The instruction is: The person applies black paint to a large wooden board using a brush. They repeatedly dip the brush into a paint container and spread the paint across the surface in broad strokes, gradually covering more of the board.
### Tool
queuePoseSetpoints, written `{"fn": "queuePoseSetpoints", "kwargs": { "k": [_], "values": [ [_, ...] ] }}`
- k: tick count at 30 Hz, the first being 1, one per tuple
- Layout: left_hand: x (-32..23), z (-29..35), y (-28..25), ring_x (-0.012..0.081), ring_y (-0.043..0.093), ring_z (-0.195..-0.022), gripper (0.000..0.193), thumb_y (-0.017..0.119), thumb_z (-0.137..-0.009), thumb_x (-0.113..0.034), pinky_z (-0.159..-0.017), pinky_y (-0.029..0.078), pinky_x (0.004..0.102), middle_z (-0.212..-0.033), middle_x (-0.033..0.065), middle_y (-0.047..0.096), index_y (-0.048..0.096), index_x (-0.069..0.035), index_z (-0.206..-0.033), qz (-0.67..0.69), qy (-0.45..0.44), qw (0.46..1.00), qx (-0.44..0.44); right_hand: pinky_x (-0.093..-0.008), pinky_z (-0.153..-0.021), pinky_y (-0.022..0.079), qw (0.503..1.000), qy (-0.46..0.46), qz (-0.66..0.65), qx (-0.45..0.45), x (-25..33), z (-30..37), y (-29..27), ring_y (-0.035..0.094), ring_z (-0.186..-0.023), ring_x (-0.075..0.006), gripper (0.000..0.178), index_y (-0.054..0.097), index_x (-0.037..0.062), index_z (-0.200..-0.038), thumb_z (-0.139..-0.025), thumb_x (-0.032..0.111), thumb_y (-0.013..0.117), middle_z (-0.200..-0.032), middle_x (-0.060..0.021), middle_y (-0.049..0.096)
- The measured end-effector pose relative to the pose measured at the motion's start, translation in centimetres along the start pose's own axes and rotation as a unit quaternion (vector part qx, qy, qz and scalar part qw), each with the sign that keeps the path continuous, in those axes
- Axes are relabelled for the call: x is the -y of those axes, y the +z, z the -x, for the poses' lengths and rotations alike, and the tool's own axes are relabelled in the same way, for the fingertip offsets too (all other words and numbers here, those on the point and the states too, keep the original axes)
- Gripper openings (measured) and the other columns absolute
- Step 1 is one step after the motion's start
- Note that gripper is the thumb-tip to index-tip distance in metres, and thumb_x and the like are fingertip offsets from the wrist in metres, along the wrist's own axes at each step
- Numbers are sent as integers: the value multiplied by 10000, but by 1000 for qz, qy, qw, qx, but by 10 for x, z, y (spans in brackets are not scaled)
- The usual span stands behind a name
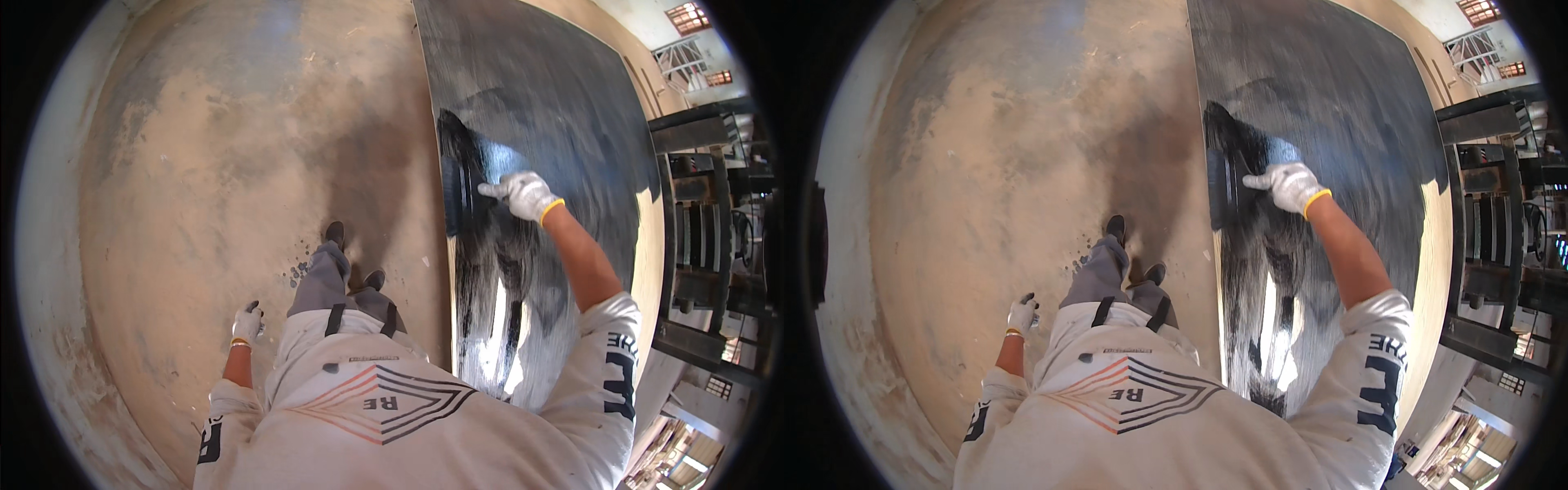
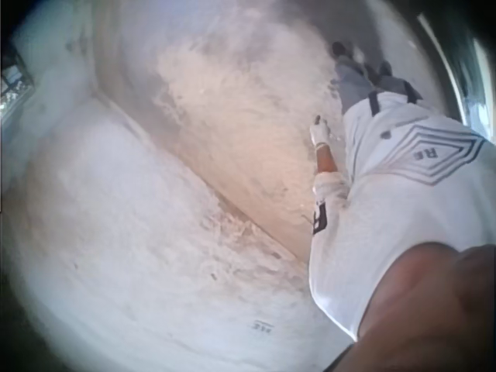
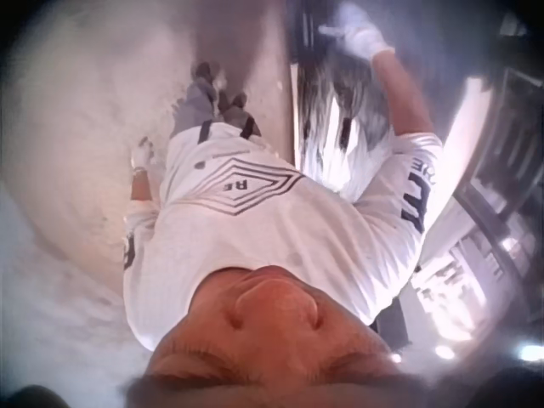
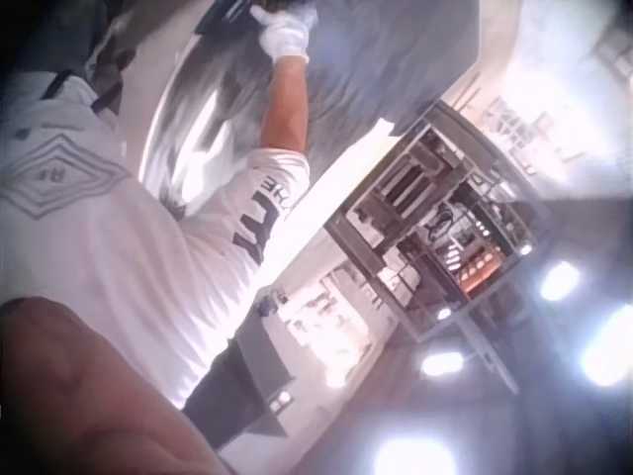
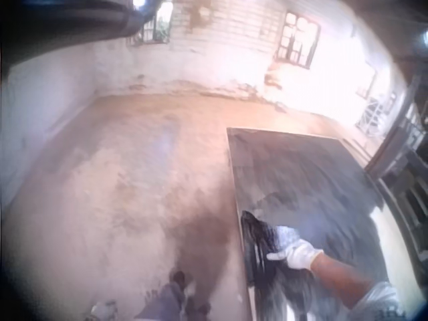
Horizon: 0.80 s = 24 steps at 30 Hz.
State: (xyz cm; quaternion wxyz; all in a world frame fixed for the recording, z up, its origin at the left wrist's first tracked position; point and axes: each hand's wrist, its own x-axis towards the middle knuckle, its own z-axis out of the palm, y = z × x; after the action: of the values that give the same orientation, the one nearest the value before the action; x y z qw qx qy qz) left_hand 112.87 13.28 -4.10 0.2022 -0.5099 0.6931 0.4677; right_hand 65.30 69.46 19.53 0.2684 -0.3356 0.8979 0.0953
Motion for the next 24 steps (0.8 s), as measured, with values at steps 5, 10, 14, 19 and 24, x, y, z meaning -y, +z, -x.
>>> {"fn": "queuePoseSetpoints", "kwargs": {
  "k": [5,10,14,19,24],
  "values": [
    [15,21,19,177,656,-591,484,583,-1000,-181,-553,540,343,-1053,131,787,645,-54,-1463,-72,5,997,37,-421,-940,546,993,-87,75,10,46,100,57,705,-1008,-313,586,680,389,-1450,-963,76,589,-1032,-97,708],
    [43,44,21,181,663,-592,478,589,-991,-166,-567,554,353,-1008,120,793,664,-73,-1454,-82,-12,996,42,-416,-1002,519,991,-61,96,72,70,156,80,698,-1072,-287,635,650,406,-1481,-963,48,562,-1113,-91,721],
    [71,30,-6,191,682,-584,509,589,-975,-194,-575,574,352,-1057,128,812,659,-90,-1468,-103,3,994,34,-422,-1008,567,997,50,-42,-38,41,131,85,745,-1094,-351,417,721,367,-1399,-1030,197,628,-1227,-138,763],
    [93,29,-40,174,663,-557,507,583,-981,-188,-533,542,333,-1057,128,805,653,-78,-1470,-41,47,998,1,-400,-1024,574,996,52,66,39,71,135,68,732,-1138,-352,521,676,417,-1435,-1045,95,552,-1283,-114,753],
    [146,52,-34,157,628,-560,460,580,-1015,-148,-536,528,323,-1050,139,779,645,-44,-1458,18,54,998,26,-423,-997,562,994,-23,107,2,126,226,137,744,-1037,-294,576,707,390,-1413,-968,54,566,-1106,-111,762]
  ]
}}
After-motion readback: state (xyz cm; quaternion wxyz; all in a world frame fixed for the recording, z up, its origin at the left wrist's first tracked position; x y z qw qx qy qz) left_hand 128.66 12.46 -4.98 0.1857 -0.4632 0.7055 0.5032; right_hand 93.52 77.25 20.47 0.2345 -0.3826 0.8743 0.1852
